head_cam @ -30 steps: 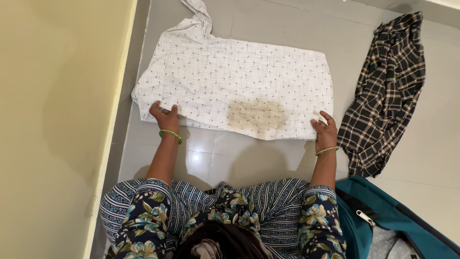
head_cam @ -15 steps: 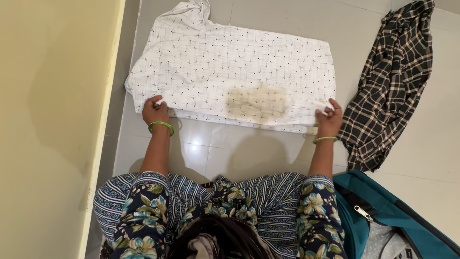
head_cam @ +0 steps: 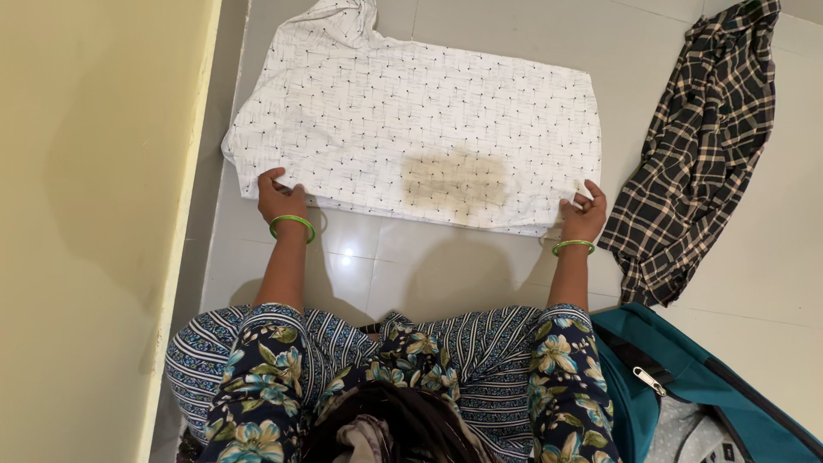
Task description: The person folds a white patterned shirt on the floor by folding in the sleeves and sides, folding the body into a square, and then buttoning the top button of the collar.
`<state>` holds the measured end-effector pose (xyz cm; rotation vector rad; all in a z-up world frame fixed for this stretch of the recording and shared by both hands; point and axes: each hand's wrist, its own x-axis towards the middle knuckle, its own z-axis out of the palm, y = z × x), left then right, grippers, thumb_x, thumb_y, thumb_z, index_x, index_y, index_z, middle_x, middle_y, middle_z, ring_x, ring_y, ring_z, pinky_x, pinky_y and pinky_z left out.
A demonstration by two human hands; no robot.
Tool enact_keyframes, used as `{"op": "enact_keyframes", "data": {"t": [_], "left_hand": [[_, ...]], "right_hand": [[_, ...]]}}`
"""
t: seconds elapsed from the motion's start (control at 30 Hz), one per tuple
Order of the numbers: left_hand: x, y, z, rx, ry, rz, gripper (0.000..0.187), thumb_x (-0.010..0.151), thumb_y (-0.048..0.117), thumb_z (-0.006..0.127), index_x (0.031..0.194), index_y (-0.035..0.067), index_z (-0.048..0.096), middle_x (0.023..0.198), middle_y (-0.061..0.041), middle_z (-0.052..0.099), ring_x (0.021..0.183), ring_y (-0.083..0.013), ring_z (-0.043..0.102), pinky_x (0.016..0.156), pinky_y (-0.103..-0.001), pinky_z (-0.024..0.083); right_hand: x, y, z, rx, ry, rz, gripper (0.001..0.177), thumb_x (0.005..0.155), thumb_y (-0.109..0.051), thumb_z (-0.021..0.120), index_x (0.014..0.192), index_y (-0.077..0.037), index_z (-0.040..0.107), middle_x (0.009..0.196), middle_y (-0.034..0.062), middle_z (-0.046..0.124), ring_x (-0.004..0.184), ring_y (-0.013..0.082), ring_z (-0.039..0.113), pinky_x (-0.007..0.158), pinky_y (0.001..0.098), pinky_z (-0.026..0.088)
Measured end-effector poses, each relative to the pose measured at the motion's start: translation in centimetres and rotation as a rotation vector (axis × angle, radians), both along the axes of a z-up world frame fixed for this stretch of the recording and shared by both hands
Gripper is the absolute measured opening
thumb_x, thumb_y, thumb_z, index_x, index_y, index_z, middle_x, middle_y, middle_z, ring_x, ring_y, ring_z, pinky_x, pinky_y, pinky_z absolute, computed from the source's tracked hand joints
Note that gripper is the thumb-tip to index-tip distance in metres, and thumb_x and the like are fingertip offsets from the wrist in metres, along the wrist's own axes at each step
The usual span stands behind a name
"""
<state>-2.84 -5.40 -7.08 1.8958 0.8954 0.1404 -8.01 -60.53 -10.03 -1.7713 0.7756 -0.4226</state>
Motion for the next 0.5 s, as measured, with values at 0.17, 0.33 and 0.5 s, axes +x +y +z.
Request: {"op": "enact_keyframes", "data": {"t": [0.17, 0.33, 0.5], "left_hand": [[-0.3, 0.0, 0.9, 0.149, 0.06, -0.002, 0.046, 0.078, -0.001, 0.081, 0.111, 0.015, 0.054, 0.109, -0.003, 0.055, 0.088, -0.0188, 0.063, 0.081, -0.037, 0.055], [0.2, 1.1, 1.2, 0.262, 0.126, 0.109, 0.045, 0.08, 0.015, 0.086, 0.108, 0.017, 0.051, 0.115, -0.003, 0.051, 0.104, -0.0242, 0.061, 0.088, -0.045, 0.051], [0.1, 0.4, 2.9, 0.542, -0.103, 0.041, 0.043, 0.091, 0.016, 0.079, 0.123, 0.009, 0.053, 0.128, -0.013, 0.052, 0.124, -0.035, 0.05, 0.099, -0.057, 0.038]], "right_hand": [[0.1, 1.1, -0.4, -0.102, 0.085, -0.012, 0.06, 0.082, 0.013, 0.074, 0.136, -0.01, 0.06, 0.1, 0.0019, 0.065, 0.077, 0.0069, 0.058, 0.072, 0.0228, 0.054], [-0.1, 1.2, -1.2, -0.208, 0.101, -0.015, 0.057, 0.083, 0.01, 0.078, 0.134, -0.01, 0.062, 0.1, 0.0026, 0.065, 0.077, 0.0089, 0.056, 0.072, 0.0243, 0.054], [0.0, 1.7, -0.8, -0.475, 0.101, -0.044, 0.047, 0.086, 0.004, 0.078, 0.13, -0.006, 0.062, 0.117, 0.0101, 0.066, 0.098, 0.02, 0.065, 0.088, 0.0349, 0.055]]}}
